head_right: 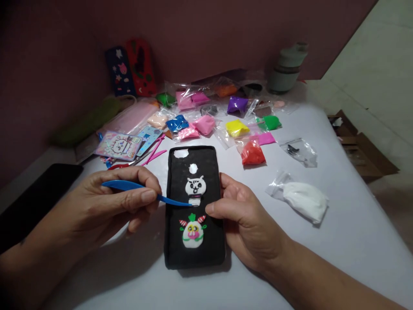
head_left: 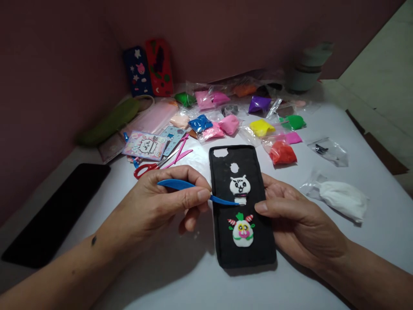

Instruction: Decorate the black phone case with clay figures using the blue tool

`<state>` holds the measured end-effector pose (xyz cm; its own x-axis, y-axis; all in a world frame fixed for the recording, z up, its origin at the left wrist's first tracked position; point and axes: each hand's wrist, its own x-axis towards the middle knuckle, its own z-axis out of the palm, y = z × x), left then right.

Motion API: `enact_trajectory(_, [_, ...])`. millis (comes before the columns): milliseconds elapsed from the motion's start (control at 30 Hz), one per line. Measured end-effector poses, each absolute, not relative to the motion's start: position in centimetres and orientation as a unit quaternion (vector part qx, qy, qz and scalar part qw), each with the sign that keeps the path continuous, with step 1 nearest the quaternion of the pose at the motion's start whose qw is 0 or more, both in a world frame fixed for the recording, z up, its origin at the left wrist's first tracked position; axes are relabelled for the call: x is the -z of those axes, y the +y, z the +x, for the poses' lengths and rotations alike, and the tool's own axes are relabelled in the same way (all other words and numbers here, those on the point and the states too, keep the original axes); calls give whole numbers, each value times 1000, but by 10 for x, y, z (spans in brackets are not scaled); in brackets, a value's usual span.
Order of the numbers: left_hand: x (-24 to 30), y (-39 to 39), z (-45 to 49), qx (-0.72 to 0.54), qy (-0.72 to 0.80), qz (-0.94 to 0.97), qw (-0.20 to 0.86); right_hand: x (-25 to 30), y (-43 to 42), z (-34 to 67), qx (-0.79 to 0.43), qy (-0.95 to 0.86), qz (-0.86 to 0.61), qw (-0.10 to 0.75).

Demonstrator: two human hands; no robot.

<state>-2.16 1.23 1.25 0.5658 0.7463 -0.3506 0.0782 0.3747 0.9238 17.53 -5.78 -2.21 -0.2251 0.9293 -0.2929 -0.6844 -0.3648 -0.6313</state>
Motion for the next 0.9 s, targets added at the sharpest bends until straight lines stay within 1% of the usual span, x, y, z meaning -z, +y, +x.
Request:
enact_trajectory(267, [-12, 13, -20, -229, 411, 506, 724, 21, -60, 175, -752, -191, -349, 525])
enact_trajectory(533, [-15, 10, -22, -234, 406, 503, 726, 20, -59, 174, -756, -189, -334, 529])
enact_trajectory(700, [-18, 4, -19, -238, 408, 570, 672, 20, -59, 175, -758, -185, -335, 528])
enact_trajectory(900, [-22, -5, -15, -243, 448, 649, 566, 19, -57, 174, -762, -167, -328, 533])
